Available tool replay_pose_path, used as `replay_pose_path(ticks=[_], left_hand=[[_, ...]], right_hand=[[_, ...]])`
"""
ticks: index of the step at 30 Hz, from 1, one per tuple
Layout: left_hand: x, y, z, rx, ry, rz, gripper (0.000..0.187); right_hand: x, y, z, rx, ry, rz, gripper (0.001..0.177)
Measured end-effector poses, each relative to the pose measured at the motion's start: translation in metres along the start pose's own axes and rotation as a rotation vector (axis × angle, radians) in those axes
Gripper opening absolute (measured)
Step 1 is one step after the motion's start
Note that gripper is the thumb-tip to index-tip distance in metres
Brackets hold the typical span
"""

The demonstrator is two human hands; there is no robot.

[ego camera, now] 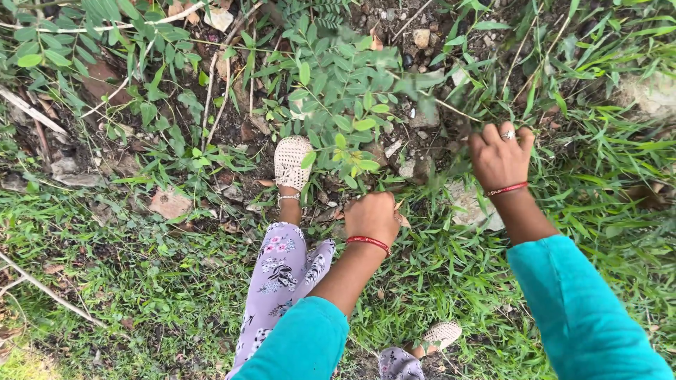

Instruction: Picking up dry leaves and debris from a grassy outdoor area.

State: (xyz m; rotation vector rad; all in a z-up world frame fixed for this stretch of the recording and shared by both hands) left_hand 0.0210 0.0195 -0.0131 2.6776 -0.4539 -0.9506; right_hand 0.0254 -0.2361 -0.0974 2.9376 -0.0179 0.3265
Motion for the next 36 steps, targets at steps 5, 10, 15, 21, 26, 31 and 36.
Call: replay_pose_path(ticks=[5,10,15,21,26,31,36], left_hand=[[-0.006,0.005,0.001,0.01,-0.01,0.025,0.019],[-0.009,0.007,0.013,0.003,-0.001,0.043,0.019],[-0.019,0.011,0.036,-0.1,-0.006,0.032,0.017],[-0.042,0.023,0.061,-0.179,0.037,0.113,0.014],[-0.086,0.049,0.075,-0.255,0.181,0.267,0.014],[-0.136,0.102,0.075,-0.373,0.28,0.359,0.014],[-0.194,0.154,0.06,-0.37,0.247,0.412,0.017]], right_hand=[[-0.037,-0.018,-0.032,0.134,0.017,0.181,0.006],[-0.097,-0.012,-0.052,0.32,0.014,0.496,0.012],[-0.178,0.019,-0.019,1.578,-0.084,1.436,0.014],[-0.218,0.045,-0.102,0.387,-0.208,0.966,0.018],[-0.261,0.057,-0.152,0.754,-0.182,1.062,0.019],[-0.283,0.062,-0.244,0.795,-0.009,0.914,0.017],[-0.318,0.072,-0.328,0.584,-0.015,1.038,0.017]])
Point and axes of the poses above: each hand's wrist, its own x-axis towards the middle knuckle, its own z-axis out of the palm, y = z × x, the point moved 1 cm from there along x, towards the middle knuckle, and after that the axes turned 10 degrees about z, right-handed, at the moved point
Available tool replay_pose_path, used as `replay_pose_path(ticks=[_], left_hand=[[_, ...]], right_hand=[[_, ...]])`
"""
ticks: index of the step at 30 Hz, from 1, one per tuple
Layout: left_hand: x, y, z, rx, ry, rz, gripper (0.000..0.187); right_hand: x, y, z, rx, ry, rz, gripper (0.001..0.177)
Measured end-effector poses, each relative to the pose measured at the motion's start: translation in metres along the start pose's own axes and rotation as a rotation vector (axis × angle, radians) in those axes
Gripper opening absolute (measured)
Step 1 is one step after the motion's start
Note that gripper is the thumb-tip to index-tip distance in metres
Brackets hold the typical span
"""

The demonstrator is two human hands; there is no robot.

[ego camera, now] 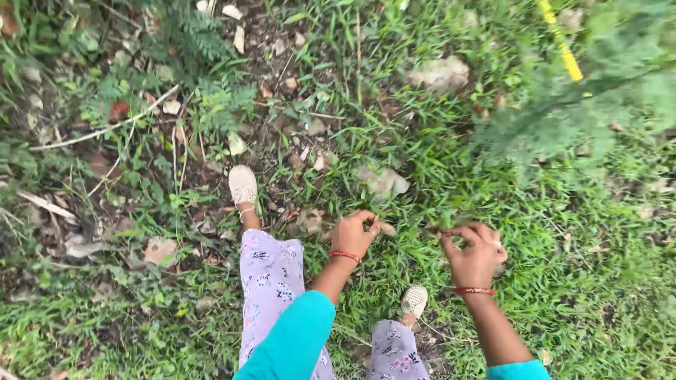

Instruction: Picking up dry leaves and debris from a grassy outdoor area.

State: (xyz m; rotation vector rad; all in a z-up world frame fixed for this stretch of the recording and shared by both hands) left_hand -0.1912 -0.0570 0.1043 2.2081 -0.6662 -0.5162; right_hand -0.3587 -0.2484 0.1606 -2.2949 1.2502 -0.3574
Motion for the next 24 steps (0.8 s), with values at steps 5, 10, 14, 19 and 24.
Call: replay_pose_path(ticks=[5,10,14,19,24], left_hand=[[-0.03,0.054,0.02,0.025,-0.103,0.102,0.019],[-0.054,0.124,0.046,0.109,-0.239,0.334,0.021],[-0.09,0.17,0.085,0.228,-0.379,0.488,0.021],[-0.095,0.222,0.133,0.28,-0.444,0.695,0.021],[-0.113,0.25,0.156,0.18,-0.491,0.794,0.017]], right_hand=[[-0.032,0.039,-0.05,0.053,-0.114,-0.002,0.016],[-0.049,0.053,-0.099,0.127,-0.221,-0.167,0.016],[-0.072,0.085,-0.132,0.216,-0.297,-0.126,0.021],[-0.072,0.119,-0.176,0.271,-0.343,0.299,0.019],[-0.084,0.147,-0.207,0.45,-0.296,0.314,0.053]])
Point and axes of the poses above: each hand's wrist, its own x-axis towards the middle knuckle, its own z-axis out of the palm, y = z × x, the point moved 1 cm from there along x, towards the middle knuckle, and after that the axes turned 10 degrees about z, right-handed, at the moved point
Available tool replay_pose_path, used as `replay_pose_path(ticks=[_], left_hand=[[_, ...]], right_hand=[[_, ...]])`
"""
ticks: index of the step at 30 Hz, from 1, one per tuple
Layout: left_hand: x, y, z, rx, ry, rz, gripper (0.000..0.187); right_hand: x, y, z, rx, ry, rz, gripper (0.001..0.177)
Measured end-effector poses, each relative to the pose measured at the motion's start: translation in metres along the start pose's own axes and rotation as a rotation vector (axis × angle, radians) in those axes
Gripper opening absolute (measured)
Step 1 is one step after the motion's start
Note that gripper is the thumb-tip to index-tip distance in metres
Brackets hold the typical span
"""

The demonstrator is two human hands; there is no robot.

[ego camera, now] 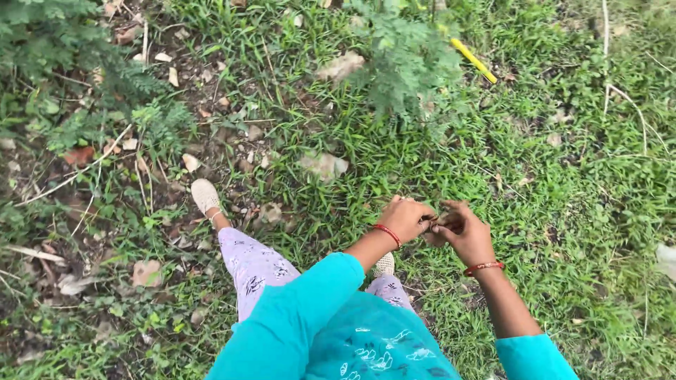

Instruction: Picking up dry leaves and debris from a grassy outdoor area.

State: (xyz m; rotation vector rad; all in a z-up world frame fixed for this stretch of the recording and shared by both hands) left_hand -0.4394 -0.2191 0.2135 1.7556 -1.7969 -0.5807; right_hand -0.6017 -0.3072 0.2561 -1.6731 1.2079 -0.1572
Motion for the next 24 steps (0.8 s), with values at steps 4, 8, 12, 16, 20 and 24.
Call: replay_pose_path(ticks=[4,8,12,16,20,24], left_hand=[[0.007,0.022,0.004,-0.007,-0.045,-0.005,0.016],[0.02,0.028,0.013,-0.062,-0.061,-0.009,0.018],[0.037,0.014,0.05,-0.216,-0.091,-0.002,0.022],[0.045,0.034,0.052,-0.29,-0.113,0.033,0.024],[0.039,0.042,0.066,-0.295,-0.165,0.012,0.024],[0.047,0.048,0.051,-0.293,-0.203,0.03,0.025]], right_hand=[[-0.022,0.0,-0.016,-0.073,-0.03,-0.06,0.051],[-0.03,0.015,-0.022,-0.013,0.066,-0.076,0.057],[-0.039,0.036,-0.032,0.158,0.087,-0.152,0.051],[-0.059,0.013,-0.056,0.112,0.194,-0.094,0.064],[-0.072,0.026,-0.064,0.077,0.077,-0.174,0.06],[-0.062,0.024,-0.073,-0.027,0.058,-0.211,0.053]])
Point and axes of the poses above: each hand's wrist, its own x-axis towards the middle knuckle, its own z-axis out of the palm, y = z × x, the point moved 1 cm from there along x, towards the middle knuckle, and after that the axes turned 10 degrees about z, right-handed, at the moved point
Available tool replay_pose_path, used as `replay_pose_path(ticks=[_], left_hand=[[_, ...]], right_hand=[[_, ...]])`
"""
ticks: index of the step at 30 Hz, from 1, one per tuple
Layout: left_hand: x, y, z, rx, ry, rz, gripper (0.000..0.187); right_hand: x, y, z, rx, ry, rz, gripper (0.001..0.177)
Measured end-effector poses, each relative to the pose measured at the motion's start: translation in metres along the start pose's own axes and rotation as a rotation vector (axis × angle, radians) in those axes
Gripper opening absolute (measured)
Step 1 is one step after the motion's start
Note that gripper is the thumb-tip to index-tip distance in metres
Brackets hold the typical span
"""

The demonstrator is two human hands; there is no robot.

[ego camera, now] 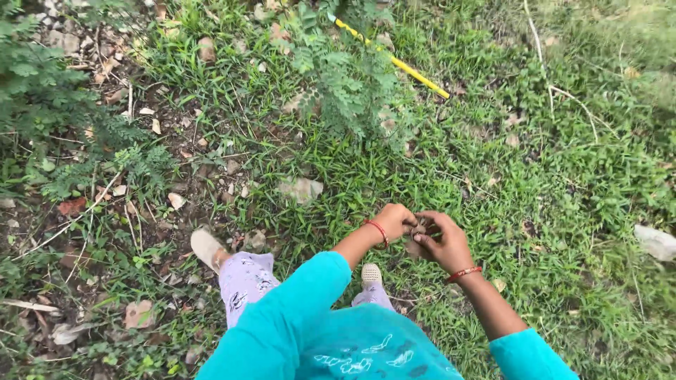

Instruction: Picking up dry leaves and debris from a grassy outdoor area.

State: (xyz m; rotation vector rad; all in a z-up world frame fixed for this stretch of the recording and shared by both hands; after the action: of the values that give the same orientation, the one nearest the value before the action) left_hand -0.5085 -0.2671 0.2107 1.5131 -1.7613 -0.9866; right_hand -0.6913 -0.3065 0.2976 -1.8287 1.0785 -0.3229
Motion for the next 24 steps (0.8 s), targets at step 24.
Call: replay_pose_path(ticks=[24], left_hand=[[-0.147,0.058,-0.07,0.28,0.335,0.1,0.036]], right_hand=[[-0.041,0.002,-0.007,0.117,0.304,0.009,0.016]])
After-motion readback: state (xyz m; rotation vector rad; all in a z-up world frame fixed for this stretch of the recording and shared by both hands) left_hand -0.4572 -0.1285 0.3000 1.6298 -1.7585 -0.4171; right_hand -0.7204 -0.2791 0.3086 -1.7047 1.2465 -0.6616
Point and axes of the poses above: each hand's wrist, its own x-axis towards the middle knuckle, its own z-axis out of the palm, y = z × x, the point moved 1 cm from there along x, towards the middle knuckle, and after that the axes turned 10 degrees about z, right-handed, at the moved point
